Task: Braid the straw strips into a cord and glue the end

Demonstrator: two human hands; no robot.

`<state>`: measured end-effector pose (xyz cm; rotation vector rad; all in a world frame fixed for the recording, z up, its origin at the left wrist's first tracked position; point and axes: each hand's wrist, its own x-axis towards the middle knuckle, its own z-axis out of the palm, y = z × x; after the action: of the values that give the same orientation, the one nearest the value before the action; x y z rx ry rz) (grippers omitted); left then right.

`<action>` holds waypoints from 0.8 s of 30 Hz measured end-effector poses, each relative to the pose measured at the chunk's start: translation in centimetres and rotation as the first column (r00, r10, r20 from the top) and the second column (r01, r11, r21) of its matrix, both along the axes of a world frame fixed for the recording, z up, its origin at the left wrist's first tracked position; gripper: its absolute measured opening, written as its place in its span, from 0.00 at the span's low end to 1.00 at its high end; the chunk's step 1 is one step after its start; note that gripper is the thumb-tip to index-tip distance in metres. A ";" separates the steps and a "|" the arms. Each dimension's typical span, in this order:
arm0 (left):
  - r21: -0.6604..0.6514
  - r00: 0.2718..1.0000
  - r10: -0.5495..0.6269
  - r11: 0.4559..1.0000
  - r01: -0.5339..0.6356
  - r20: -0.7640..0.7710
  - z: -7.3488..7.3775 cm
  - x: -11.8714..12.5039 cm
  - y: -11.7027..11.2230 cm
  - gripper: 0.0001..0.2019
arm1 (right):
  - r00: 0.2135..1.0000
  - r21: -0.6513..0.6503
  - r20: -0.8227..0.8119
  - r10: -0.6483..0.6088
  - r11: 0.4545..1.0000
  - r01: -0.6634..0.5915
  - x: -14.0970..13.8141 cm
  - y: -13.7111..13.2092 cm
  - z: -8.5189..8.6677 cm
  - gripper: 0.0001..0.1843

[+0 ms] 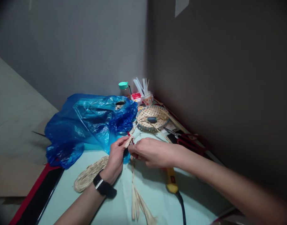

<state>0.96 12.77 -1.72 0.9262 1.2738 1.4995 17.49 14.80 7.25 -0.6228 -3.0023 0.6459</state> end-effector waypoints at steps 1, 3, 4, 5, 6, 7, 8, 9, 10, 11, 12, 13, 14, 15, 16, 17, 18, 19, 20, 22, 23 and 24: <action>-0.003 0.999 0.010 1.000 -0.010 -0.046 0.0 0.1 0.1 0.05 | 1.000 -0.023 -0.021 -0.008 1.000 0.008 0.1 0.2 0.0 0.13; -0.007 0.991 0.006 1.000 -0.007 -0.134 0.2 0.2 0.4 0.03 | 0.998 -0.070 -0.063 -0.006 0.998 0.002 0.1 0.6 0.0 0.12; -0.006 0.984 0.000 1.000 -0.001 -0.178 0.3 0.2 0.8 0.04 | 0.997 -0.093 -0.082 0.000 0.996 -0.007 0.1 0.8 -0.2 0.11; -0.006 0.975 -0.003 1.000 0.002 -0.223 0.5 0.2 1.2 0.05 | 0.995 -0.116 -0.097 0.007 0.993 -0.018 0.0 1.0 -0.4 0.11; -0.006 0.963 -0.005 1.000 0.003 -0.268 0.6 0.1 1.7 0.05 | 0.994 -0.140 -0.109 0.014 0.990 -0.029 0.0 1.2 -0.6 0.11; -0.009 0.950 -0.007 1.000 0.005 -0.313 0.7 0.1 2.3 0.06 | 0.993 -0.163 -0.118 0.020 0.986 -0.039 -0.1 1.3 -0.8 0.11; -0.018 0.935 -0.014 1.000 0.008 -0.356 0.7 -0.1 2.9 0.06 | 0.992 -0.187 -0.124 0.023 0.981 -0.046 -0.2 1.4 -1.0 0.11; -0.030 0.918 -0.025 0.999 0.014 -0.396 0.7 -0.2 3.4 0.07 | 0.991 -0.210 -0.128 0.026 0.976 -0.053 -0.3 1.5 -1.2 0.11; -0.047 0.901 -0.040 0.999 0.021 -0.432 0.8 -0.4 3.9 0.08 | 0.991 -0.230 -0.133 0.030 0.971 -0.060 -0.3 1.6 -1.4 0.11; -0.066 0.884 -0.057 0.997 0.030 -0.464 0.8 -0.6 4.4 0.09 | 0.989 -0.249 -0.141 0.034 0.966 -0.069 -0.4 1.6 -1.4 0.11; -0.085 0.868 -0.076 0.996 0.039 -0.490 0.8 -0.7 4.7 0.10 | 0.988 -0.266 -0.152 0.037 0.961 -0.077 -0.4 1.7 -1.4 0.11; -0.104 0.855 -0.096 0.993 0.049 -0.510 0.9 -0.9 4.8 0.10 | 0.985 -0.280 -0.170 0.036 0.956 -0.083 -0.4 1.8 -1.3 0.11; -0.120 0.846 -0.114 0.991 0.060 -0.521 1.0 -1.1 4.9 0.10 | 0.981 -0.294 -0.193 0.031 0.952 -0.088 -0.4 1.9 -1.1 0.10; -0.132 0.841 -0.131 0.989 0.072 -0.525 1.0 -1.3 4.7 0.10 | 0.975 -0.312 -0.222 0.020 0.946 -0.091 -0.3 2.1 -1.0 0.09; -0.139 0.842 -0.145 0.987 0.084 -0.520 1.1 -1.5 4.5 0.08 | 0.967 -0.340 -0.255 0.003 0.936 -0.093 -0.2 2.2 -0.8 0.09; -0.143 0.848 -0.157 0.985 0.097 -0.507 1.1 -1.6 4.2 0.07 | 0.957 -0.378 -0.289 -0.019 0.921 -0.096 -0.2 2.4 -0.6 0.08; -0.147 0.858 -0.170 0.983 0.112 -0.485 1.2 -1.7 3.8 0.05 | 0.946 -0.423 -0.320 -0.045 0.901 -0.101 -0.1 2.6 -0.6 0.07; -0.151 0.872 -0.185 0.980 0.129 -0.453 1.3 -1.8 3.3 0.05 | 0.936 -0.470 -0.345 -0.072 0.876 -0.106 0.0 2.7 -0.5 0.06; -0.159 0.889 -0.203 0.976 0.149 -0.411 1.4 -1.8 2.8 0.05 | 0.928 -0.510 -0.359 -0.099 0.853 -0.106 0.1 2.9 -0.5 0.05; -0.184 0.922 -0.238 0.965 0.188 -0.304 1.6 -1.8 1.5 0.12 | 0.920 -0.549 -0.367 -0.138 0.830 -0.095 0.2 3.1 -0.6 0.04; -0.196 0.937 -0.249 0.959 0.203 -0.247 1.8 -1.7 0.8 0.18 | 0.919 -0.550 -0.366 -0.149 0.831 -0.084 0.2 3.2 -0.7 0.04; -0.205 0.948 -0.252 0.956 0.212 -0.193 1.9 -1.7 0.0 0.24 | 0.918 -0.545 -0.364 -0.157 0.835 -0.073 0.3 3.2 -0.7 0.03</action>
<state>-0.74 12.74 0.22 1.1002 1.3781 1.1015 17.76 17.99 6.55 -0.4821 -2.4016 1.4611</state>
